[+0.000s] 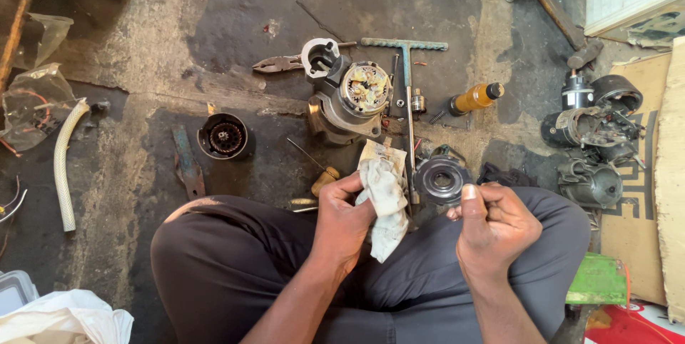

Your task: The person sits on the floor and works on a disassembled engine component. They apply grease from a pouch to the internal gears, then use a squeeze bottle to add oil. Finally, they wipe a separate metal part with a cloth.

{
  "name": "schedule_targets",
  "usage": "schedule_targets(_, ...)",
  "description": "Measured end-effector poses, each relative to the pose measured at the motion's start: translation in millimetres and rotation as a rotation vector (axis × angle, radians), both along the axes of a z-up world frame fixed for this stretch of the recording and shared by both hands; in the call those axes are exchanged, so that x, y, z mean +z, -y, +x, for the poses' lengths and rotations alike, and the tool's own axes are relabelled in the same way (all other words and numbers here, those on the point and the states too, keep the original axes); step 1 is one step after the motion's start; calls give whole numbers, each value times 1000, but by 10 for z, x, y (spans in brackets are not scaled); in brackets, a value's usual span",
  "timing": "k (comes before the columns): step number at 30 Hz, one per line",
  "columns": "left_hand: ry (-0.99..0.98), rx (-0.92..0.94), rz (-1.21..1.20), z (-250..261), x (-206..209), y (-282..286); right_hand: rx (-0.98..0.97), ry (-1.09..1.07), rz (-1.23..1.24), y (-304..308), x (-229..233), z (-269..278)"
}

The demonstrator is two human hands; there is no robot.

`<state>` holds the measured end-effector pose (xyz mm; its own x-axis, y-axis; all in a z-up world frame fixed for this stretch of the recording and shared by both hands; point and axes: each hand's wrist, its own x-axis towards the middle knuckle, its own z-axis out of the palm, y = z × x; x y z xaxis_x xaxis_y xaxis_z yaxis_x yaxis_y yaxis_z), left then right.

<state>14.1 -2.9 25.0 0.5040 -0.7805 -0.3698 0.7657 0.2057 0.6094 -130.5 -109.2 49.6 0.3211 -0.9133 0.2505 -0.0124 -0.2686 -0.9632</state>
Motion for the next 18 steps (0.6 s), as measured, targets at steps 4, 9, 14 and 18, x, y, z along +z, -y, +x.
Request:
schedule_targets(4,244,40,5,-60,-79,35,10,-55,12,-16,-5,-10)
schedule_targets(9,328,46,111,-125,-143,92,71,-204,-227,-110,9,0)
schedule_targets(14,140,-30,138,-234,-135,129,52,-215,-295,-113,8,24)
schedule_targets(18,233,-52,160,-369,-139,135,-4,-197,-224,-105,-4,35)
